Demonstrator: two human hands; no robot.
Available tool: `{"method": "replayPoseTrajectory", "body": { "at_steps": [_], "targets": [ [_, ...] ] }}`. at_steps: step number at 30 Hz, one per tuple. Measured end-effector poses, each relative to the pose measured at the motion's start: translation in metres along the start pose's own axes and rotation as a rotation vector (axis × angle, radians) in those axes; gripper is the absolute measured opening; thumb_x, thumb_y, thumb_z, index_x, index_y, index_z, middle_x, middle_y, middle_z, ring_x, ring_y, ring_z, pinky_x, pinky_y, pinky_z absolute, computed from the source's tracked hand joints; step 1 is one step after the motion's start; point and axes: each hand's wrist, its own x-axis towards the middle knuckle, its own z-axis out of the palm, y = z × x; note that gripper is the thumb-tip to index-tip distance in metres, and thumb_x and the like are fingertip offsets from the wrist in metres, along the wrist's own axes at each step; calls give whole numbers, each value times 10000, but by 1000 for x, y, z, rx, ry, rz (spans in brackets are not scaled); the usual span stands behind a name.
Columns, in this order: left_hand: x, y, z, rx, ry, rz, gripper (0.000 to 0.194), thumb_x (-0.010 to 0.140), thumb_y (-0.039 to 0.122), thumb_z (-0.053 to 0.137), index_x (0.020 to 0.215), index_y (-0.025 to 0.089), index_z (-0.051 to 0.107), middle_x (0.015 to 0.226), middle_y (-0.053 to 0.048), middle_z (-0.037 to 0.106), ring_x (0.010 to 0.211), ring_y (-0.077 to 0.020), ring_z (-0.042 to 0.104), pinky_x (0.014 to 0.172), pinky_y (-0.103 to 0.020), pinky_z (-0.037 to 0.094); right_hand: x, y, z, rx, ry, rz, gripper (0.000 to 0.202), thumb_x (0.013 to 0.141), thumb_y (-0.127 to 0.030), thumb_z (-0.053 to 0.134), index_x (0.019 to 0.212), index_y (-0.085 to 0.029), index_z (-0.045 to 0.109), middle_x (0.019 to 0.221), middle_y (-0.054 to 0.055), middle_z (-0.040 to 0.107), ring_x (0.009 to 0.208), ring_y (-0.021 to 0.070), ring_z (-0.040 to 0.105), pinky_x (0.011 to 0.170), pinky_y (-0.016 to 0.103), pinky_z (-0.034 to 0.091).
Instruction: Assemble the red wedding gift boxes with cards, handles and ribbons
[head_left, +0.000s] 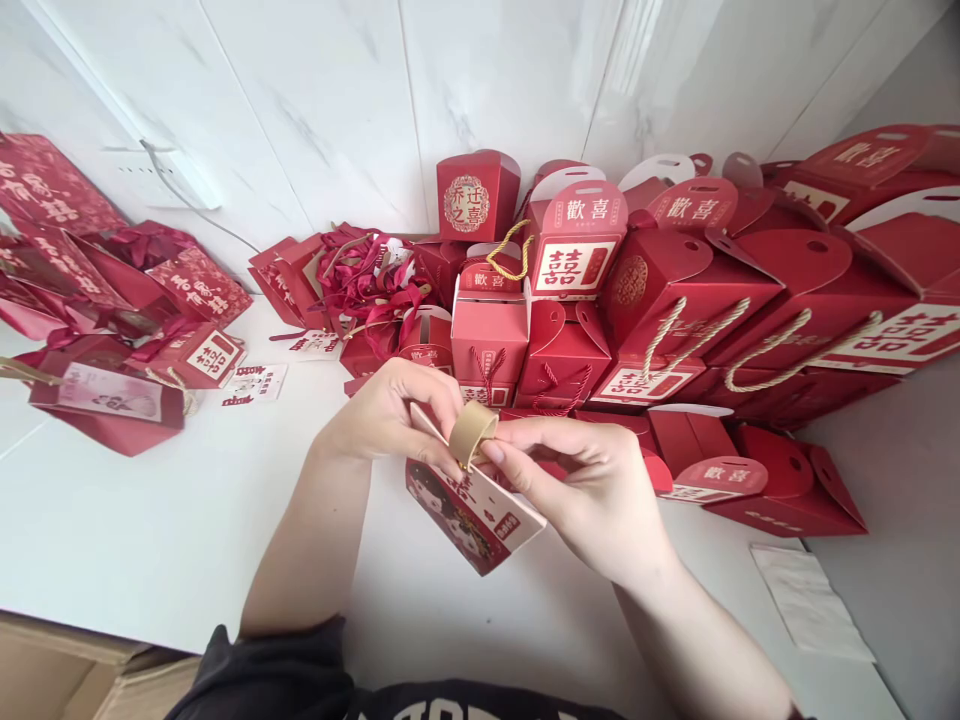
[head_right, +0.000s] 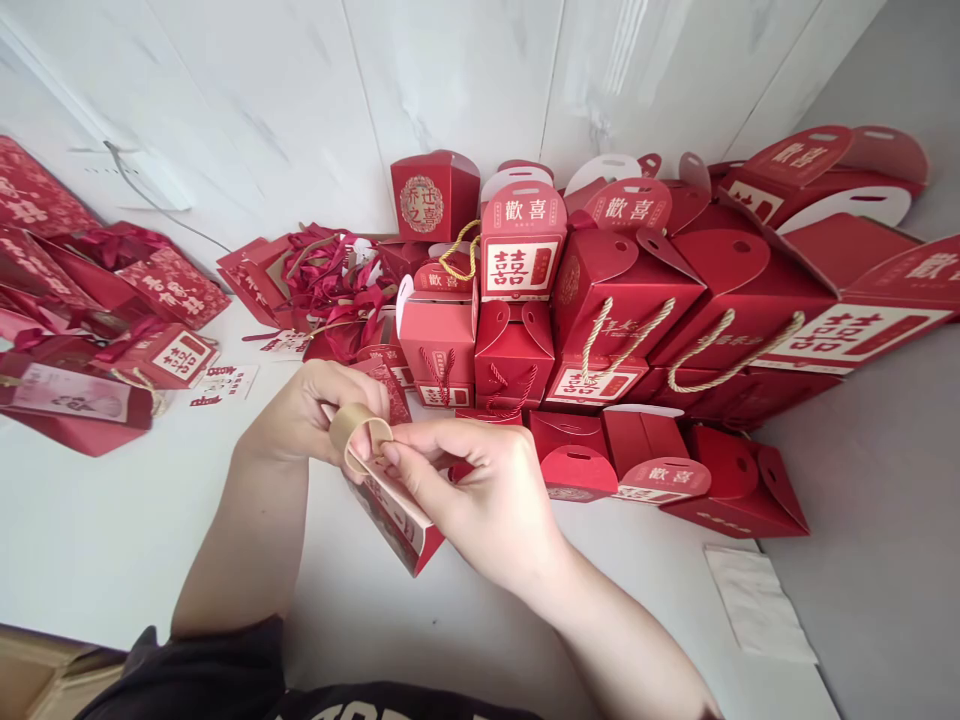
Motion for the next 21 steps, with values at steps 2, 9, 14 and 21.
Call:
{"method": "replayPoseTrajectory", "body": {
  "at_steps": [2,9,14,21],
  "targets": [
    [0,1,0,2,8,13,255,578,281,900,583,142,687,597,-36,632,548,-116,572,520,-222,466,-1,-1,0,13,4,12,109,870,-263,691,918,-238,786,867,17,788,719,182,732,654,263,588],
    [-1,6,1,-14,40,35,209,619,307,880,612,161,731,607,-61,660,585,-138,604,536,-231,479,-3,-2,-1,24,21,60,98,865,-276,700,885,-242,790,836,7,788,714,186,741,632,252,591],
    [-2,6,1,25,62,20,231,634,318,870,610,153,710,619,-71,661,591,-141,601,535,-232,483,-1,-4,-2,44,19,61,107,868,-270,695,899,-253,796,859,-3,791,761,195,751,662,258,600],
    [-2,3,1,47,19,22,231,619,294,875,605,152,693,601,-60,648,581,-143,603,531,-233,491,0,-2,-3,89,-25,77,118,865,-283,701,930,-269,799,866,-10,792,757,188,751,644,246,598]
  ]
}}
